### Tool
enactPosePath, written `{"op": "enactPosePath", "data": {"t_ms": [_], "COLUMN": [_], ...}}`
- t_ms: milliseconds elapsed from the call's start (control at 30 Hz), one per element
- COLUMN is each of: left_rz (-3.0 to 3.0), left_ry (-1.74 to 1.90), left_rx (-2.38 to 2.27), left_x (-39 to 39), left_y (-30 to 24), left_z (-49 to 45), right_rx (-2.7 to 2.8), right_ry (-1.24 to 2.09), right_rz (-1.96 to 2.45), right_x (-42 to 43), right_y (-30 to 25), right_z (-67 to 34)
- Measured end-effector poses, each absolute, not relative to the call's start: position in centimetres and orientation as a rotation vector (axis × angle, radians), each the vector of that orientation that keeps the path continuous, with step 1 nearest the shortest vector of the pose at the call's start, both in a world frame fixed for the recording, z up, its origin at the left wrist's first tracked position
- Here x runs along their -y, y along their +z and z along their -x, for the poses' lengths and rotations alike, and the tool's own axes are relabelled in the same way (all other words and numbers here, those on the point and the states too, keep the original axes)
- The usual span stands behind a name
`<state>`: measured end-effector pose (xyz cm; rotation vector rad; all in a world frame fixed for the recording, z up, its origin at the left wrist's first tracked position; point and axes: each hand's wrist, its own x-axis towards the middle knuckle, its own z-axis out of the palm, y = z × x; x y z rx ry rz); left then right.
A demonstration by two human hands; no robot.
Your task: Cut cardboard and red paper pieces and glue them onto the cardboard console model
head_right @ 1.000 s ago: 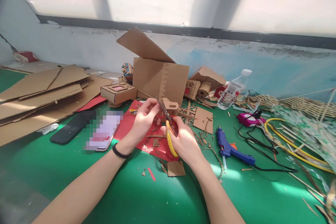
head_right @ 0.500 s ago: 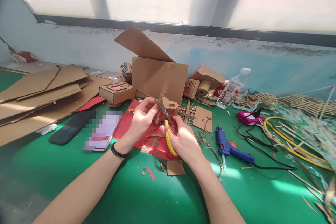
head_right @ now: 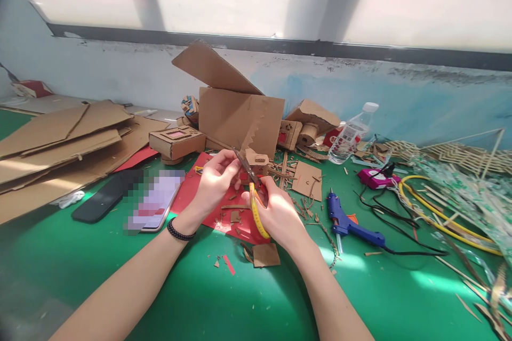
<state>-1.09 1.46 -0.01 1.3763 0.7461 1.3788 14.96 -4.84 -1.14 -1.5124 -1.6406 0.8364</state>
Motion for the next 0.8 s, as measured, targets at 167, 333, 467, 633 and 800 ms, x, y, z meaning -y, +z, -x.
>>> {"op": "enactPosePath", "data": {"t_ms": [167, 333, 467, 633, 800], "left_rz": [-1.388, -1.392, -1.386, -1.383, -1.372], "left_ry": [1.378, 1.382, 1.378, 1.370, 1.359], "left_rx": [-0.753, -0.754, -0.749, -0.722, -0.722], "left_x": [-1.41, -1.42, -1.41, -1.49, -1.58], "left_y": [0.15, 0.32, 0.34, 0.23, 0.14], "left_z": [1.23, 1.24, 1.27, 1.29, 1.24], "right_rx": [1.640, 1.676, 1.685, 1.690, 1.685], "right_ry": [0.823, 0.795, 0.785, 0.785, 0.771], "right_rz": [1.532, 1.568, 1.581, 1.571, 1.609], "right_x": [4.69, 4.59, 4.56, 4.53, 4.54], "right_y": [-1.17, -1.36, -1.64, -1.79, -1.57], "right_z": [-14.98, -15.10, -15.18, -15.16, -15.03]}}
